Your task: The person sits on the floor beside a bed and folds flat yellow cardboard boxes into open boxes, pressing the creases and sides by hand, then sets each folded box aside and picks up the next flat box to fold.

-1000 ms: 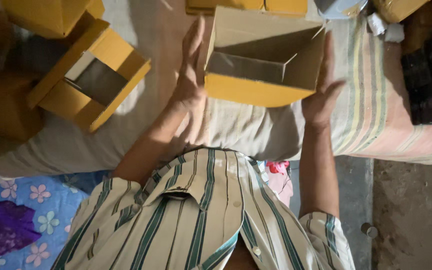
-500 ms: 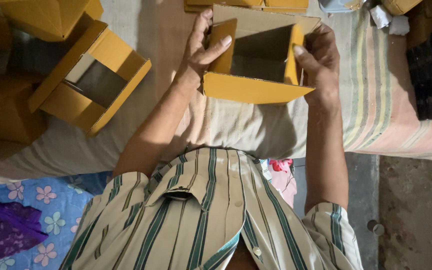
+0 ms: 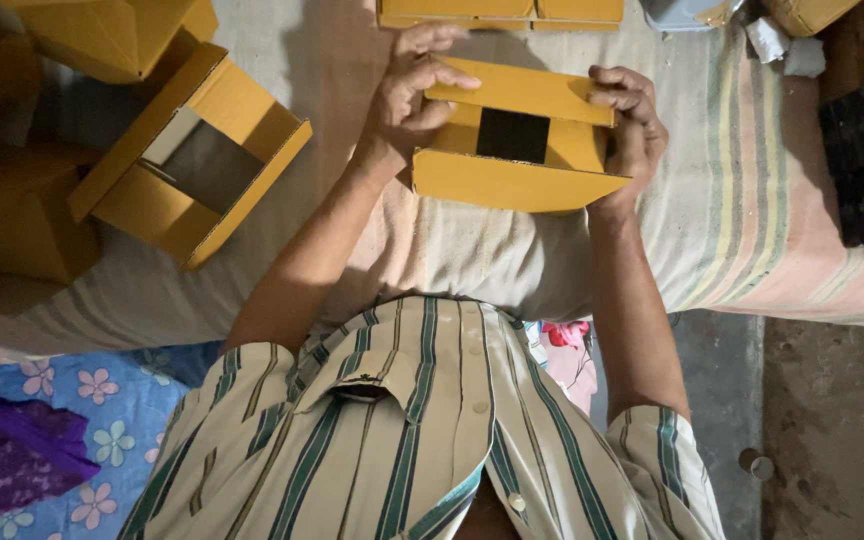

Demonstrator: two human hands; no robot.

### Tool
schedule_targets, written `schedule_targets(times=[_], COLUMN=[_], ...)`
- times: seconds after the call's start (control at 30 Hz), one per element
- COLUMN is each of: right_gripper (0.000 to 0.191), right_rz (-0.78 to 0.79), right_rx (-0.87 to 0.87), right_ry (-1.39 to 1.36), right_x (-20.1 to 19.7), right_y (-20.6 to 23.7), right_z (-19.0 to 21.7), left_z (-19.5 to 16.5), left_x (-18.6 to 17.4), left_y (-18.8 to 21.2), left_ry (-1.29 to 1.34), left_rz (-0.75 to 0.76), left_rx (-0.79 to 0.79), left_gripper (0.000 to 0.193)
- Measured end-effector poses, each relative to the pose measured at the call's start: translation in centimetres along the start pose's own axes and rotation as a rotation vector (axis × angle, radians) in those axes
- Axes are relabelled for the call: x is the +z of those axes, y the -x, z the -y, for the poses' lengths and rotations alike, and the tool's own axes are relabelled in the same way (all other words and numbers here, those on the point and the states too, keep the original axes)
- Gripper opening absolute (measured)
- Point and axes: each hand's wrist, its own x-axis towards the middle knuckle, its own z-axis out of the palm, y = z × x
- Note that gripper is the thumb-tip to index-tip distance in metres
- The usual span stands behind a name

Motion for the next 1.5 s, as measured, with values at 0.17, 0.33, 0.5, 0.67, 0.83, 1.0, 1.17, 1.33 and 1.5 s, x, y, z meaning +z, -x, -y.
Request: schedule_targets(times=[0.17,0.33,0.5,0.67,0.83,1.0,1.17,1.33,1.5], right_gripper=[0.083,0.120,0.089,0.059,0.047,0.043,0.057,0.082,0.084], right_rz=[0.124,0.306,0.214,0.104,0.045,0.152,0.412,0.530,0.661], right_rx=[0.125,0.175,0.100,0.132,0.172,0.103,0.069,0.069,0.116], right_ry=[-0.138,-0.061,0.195,0.233,0.250,0.569,1.355,1.498,1.435], right_x=[0.1,-0.2,0.6,1.1,1.7,2.1,2.8,6.1,12.3], right_y=[1.8,2.4,2.4,2.3,1.7,1.1,0.6,-0.7,-1.9], right_z=[2.5,5.0,5.1,5.3,5.4,6.4,8.3,7.6,3.0], left_z=[-0.7,-1.4,-2.6,-3.9,-3.8,-3.0,-2.9,-2.9,-2.2], left_x=[-1.3,-1.9,-1.7,-1.1,-0.6,-0.1,0.3,0.8,0.6], left_y=[1.6,2.4,2.4,1.7,0.9,0.9,0.8,0.8,1.4], left_ry=[0.191,0.176,0.255,0.306,0.026,-0.099,-0.153,-0.219,-0.271], left_rz=[0.140,0.227,0.213,0.126,0.051,0.006,-0.018,-0.038,-0.037], left_rx=[-0.120,-0.152,-0.256,-0.461,-0.447,-0.331,-0.338,-0.393,-0.250], left_gripper=[0.092,0.126,0.117,0.086,0.045,0.037,0.038,0.037,0.035])
